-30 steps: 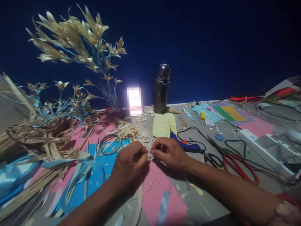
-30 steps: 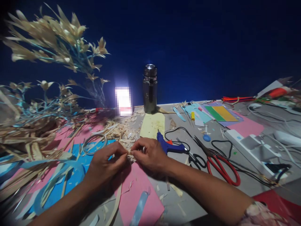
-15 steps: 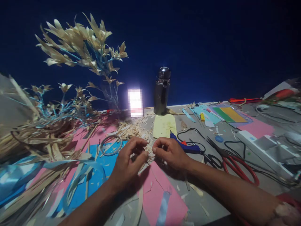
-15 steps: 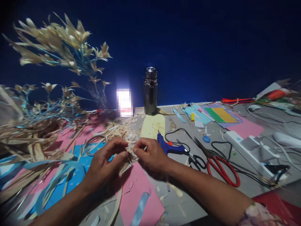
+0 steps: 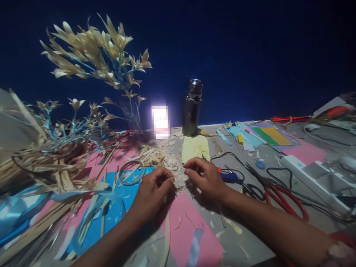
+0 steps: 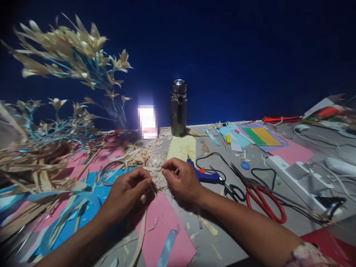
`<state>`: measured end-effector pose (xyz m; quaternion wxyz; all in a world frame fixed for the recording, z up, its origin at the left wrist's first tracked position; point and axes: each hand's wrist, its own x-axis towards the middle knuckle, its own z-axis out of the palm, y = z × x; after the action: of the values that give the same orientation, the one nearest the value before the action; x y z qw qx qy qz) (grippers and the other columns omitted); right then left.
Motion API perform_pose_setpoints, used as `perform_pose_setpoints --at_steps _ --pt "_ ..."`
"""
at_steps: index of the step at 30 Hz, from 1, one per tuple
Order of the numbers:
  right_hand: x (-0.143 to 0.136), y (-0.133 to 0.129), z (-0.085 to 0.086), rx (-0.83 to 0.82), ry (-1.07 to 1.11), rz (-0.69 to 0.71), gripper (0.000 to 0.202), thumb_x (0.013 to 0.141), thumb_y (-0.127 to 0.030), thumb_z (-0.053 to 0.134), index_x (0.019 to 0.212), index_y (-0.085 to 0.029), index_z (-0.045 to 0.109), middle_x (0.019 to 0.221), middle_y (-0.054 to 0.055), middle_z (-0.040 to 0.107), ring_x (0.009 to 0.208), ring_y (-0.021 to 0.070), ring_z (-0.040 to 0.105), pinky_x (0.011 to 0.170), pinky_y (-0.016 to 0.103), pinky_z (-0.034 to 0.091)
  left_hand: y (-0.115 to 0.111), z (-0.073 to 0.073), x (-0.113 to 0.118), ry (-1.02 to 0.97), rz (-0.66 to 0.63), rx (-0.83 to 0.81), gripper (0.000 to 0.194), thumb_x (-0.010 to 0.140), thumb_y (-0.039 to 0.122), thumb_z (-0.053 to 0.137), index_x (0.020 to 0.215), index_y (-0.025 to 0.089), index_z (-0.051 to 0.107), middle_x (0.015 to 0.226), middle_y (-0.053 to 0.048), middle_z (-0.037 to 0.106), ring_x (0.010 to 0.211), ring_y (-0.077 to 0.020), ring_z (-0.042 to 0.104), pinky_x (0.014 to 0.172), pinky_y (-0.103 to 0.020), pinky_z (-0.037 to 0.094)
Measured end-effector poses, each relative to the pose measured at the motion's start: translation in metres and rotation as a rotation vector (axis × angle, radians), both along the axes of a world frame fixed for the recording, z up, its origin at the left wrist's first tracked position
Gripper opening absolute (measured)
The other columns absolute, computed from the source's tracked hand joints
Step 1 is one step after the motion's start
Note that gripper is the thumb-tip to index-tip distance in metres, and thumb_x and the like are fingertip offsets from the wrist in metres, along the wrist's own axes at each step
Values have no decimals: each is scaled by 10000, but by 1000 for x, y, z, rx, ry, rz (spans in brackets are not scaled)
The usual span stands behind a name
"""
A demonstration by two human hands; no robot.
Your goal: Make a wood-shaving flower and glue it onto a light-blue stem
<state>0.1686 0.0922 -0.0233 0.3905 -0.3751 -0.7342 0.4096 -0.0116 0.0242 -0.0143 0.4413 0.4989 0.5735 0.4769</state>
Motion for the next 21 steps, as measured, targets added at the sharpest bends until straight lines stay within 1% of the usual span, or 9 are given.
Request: perform_pose_setpoints --at_steps 3,5,6,8,11,14,16,19,21 --pt "0 4 0 -80 52 -2 65 836 -230 631 828 -190 682 757 14 696 675 156 607 629 270 449 2 -1 -2 -73 22 -30 163 837 303 670 719 205 616 611 -11 614 552 -158 548 548 -276 417" --pt "-1 5 -2 -106 53 13 65 831 -226 629 807 -190 678 747 12 693 687 160 613 638 272 451 1 1 -1 -59 67 -8 139 833 272 662 719 208 614 591 2 595 541 -153 531 550 -276 411" --pt "-1 5 -3 -111 48 24 66 831 -223 626 802 -190 676 741 10 689 681 158 609 634 271 447 1 3 -1 -17 97 30 126 830 251 656 718 211 614 599 5 592 551 -154 529 559 -277 411" --pt "-2 4 -3 -118 35 58 64 834 -218 624 813 -189 677 723 4 674 658 150 591 619 266 435 -1 7 1 128 146 163 127 821 204 641 698 216 614 648 2 590 610 -164 538 601 -285 417" --pt "-3 2 -3 -146 23 129 67 835 -220 646 873 -182 687 697 -12 640 632 137 564 601 255 423 -5 11 4 329 163 355 174 829 152 601 668 218 600 707 0 563 683 -172 535 657 -292 413" --pt "-4 -1 -3 -155 31 166 114 839 -228 665 938 -175 687 683 -27 620 607 125 546 589 244 422 -6 9 5 372 136 379 181 848 140 559 687 222 576 717 8 545 688 -171 529 654 -293 407" --pt "-4 -2 -4 -73 24 156 151 840 -205 663 988 -178 682 751 -14 656 612 119 542 602 243 432 -6 5 5 357 98 338 175 851 146 547 694 223 562 722 10 549 689 -171 532 647 -295 408" --pt "-3 -3 -5 168 -2 145 206 842 -160 665 1046 -189 672 905 24 703 658 124 561 650 255 459 -5 1 5 292 20 248 162 853 170 546 700 221 558 720 7 561 686 -171 541 644 -300 416" --pt "-2 -2 -6 317 -4 164 176 865 -150 659 1036 -191 671 910 37 706 698 140 589 680 268 475 -4 1 6 234 -21 185 152 857 194 555 708 218 565 719 3 571 676 -167 542 634 -301 419"
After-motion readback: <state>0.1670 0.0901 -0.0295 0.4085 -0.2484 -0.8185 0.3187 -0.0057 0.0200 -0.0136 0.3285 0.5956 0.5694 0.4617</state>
